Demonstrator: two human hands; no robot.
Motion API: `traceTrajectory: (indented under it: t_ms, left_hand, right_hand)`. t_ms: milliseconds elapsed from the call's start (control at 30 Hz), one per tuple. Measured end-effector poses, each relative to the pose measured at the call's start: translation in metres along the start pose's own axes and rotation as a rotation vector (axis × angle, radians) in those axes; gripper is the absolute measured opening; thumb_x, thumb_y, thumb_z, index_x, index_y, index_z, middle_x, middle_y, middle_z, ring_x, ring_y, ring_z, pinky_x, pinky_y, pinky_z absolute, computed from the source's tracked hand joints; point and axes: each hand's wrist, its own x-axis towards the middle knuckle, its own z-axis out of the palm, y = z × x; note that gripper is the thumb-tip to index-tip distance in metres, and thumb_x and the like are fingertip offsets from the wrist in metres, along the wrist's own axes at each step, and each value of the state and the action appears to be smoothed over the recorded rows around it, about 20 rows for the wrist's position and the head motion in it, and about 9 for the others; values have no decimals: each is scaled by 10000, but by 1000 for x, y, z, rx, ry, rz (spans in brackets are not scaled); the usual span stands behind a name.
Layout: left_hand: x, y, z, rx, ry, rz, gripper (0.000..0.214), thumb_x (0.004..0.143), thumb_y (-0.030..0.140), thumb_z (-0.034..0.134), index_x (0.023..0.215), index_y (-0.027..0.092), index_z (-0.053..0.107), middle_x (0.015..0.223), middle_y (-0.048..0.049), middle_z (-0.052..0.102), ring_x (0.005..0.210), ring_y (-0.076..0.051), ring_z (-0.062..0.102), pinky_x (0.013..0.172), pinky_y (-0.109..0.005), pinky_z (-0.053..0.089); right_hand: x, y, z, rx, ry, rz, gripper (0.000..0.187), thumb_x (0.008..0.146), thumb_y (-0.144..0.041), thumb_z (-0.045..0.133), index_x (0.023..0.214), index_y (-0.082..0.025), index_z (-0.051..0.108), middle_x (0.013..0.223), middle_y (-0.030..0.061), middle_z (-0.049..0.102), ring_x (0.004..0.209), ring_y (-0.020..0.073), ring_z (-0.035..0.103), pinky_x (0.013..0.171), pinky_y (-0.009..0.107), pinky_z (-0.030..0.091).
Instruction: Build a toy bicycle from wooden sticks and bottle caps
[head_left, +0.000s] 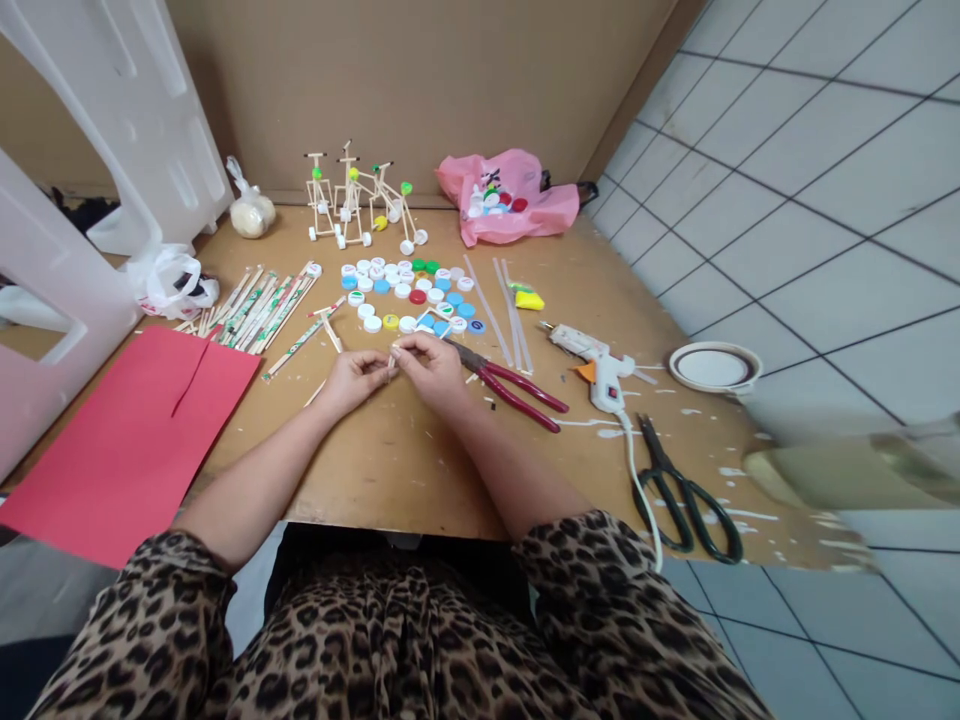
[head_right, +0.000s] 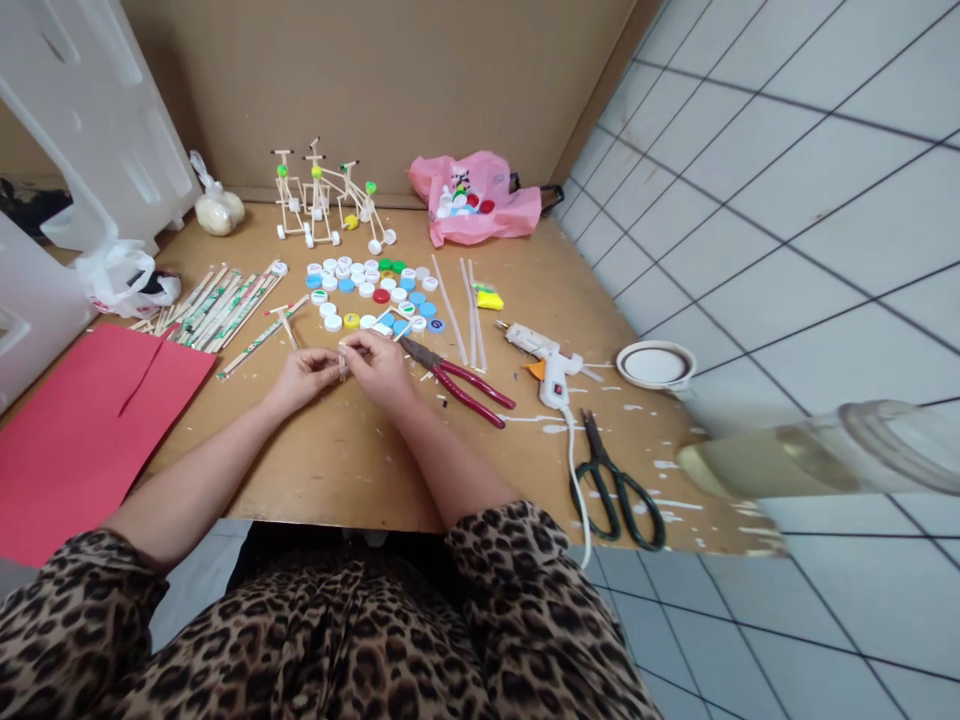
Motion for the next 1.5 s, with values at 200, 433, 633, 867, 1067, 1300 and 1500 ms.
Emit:
traceTrajectory:
  t_ms: [200, 433, 633, 867, 1067, 1300, 1500]
  left_hand:
    - [-2, 0, -4, -22, -13, -8, 208, 569, 341, 828, 613, 175, 710, 566, 29, 657, 540, -105, 526, 563, -221, 435]
    - [0, 0, -5, -19, 5, -43, 84, 608, 203, 789, 588, 156, 721, 528, 37, 622, 509, -85, 476, 540, -211, 387]
    - [3, 0, -3, -27, -27, -49, 139, 589, 226, 834, 582, 158, 713, 495, 55, 591, 478, -70, 439, 529, -205, 381]
    - [3, -4, -5, -31, -57, -28, 153, 604, 266, 829, 639, 147, 739, 562, 30, 654, 532, -86, 514, 572, -207, 429]
    - [3, -8, -6, -23, -56, -17, 149, 627, 286, 808, 673, 154, 757, 606, 15, 689, 567, -102, 561, 595, -215, 463]
    - [4, -8, -6, -24, -76, -14, 142, 633, 282, 799, 679, 153, 761, 598, 17, 688, 547, -94, 550, 586, -211, 462]
    - [4, -9, -6, 0, -76, -6, 153, 639, 292, 805, 691, 154, 767, 608, 13, 702, 550, -98, 565, 591, -214, 476]
  right_hand:
    - [-3, -3, 2, -20, -38, -3, 124, 798, -284, 569, 700, -221, 610, 733, 17, 662, 719, 168, 602, 743, 318, 499]
    - [-1, -2, 3, -30, -60, -46, 116, 812, -287, 571, 714, -231, 594, 736, 17, 655, 728, 183, 621, 740, 341, 511]
    - [0, 1, 0, -10, -36, -49, 129, 820, -288, 580, 705, -230, 584, 723, 21, 648, 727, 187, 628, 739, 351, 519]
    - [-1, 5, 2, -7, -17, -113, 118, 821, -269, 585, 713, -222, 594, 699, 6, 642, 686, 166, 625, 697, 321, 523]
    - [-3, 5, 0, -21, -15, -138, 124, 833, -252, 592, 711, -224, 593, 696, 4, 651, 680, 161, 629, 694, 315, 535]
    - [-3, 7, -2, -26, -14, -124, 124, 837, -254, 592, 717, -225, 590, 698, 2, 651, 684, 161, 631, 700, 310, 533]
    - [-4, 7, -4, -21, -6, -114, 121, 837, -271, 588, 726, -225, 597, 693, -1, 645, 669, 153, 623, 689, 298, 523]
